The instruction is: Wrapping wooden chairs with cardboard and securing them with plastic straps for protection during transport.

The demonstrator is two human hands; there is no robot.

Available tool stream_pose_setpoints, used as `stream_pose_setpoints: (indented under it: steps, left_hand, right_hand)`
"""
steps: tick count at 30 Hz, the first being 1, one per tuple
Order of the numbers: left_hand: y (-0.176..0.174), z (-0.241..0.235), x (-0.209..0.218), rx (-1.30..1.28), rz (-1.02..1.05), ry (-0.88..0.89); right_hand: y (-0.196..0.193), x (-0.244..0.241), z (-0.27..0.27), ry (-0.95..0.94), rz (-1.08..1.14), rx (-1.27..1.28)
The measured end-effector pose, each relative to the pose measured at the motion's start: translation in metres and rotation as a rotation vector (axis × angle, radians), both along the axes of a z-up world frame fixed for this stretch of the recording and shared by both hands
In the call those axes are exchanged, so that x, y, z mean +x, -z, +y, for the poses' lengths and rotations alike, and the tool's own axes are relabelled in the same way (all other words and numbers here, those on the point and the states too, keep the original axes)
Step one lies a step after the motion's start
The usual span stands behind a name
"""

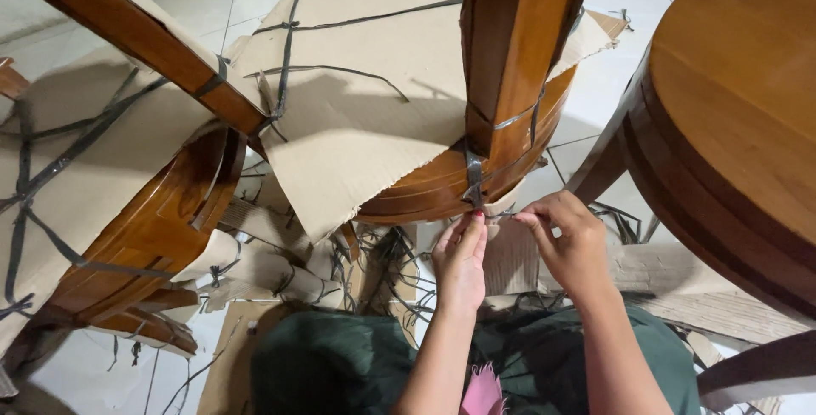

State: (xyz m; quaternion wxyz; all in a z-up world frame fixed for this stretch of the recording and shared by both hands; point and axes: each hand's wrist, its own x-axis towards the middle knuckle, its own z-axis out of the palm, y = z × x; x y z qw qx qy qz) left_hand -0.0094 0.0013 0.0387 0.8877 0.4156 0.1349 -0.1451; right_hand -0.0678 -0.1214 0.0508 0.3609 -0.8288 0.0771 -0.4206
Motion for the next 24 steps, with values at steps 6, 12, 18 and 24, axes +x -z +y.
stream_pose_setpoints:
  steps: [6,12,18,24]
  left_hand:
    - [0.042,-0.010,0.007,-0.057,-0.015,0.030]
    - [0.049,-0.023,0.006,-0.137,-0.137,-0.065]
    - [0.060,-0.026,0.009,-0.159,-0.221,-0.122]
    - [0.058,-0.009,0.030,0.350,-0.637,-0.074]
  right_hand:
    - [0.002,0.004,-0.001,-0.025,-0.017,-0.006]
    - [0.018,0.017,-0.005,0.007,-0.105,-0.044]
    - [0.026,0.030,-0.004,0.009,-0.172,0.020]
    - [0.029,0.022,-0.009,0.016,-0.102,0.063]
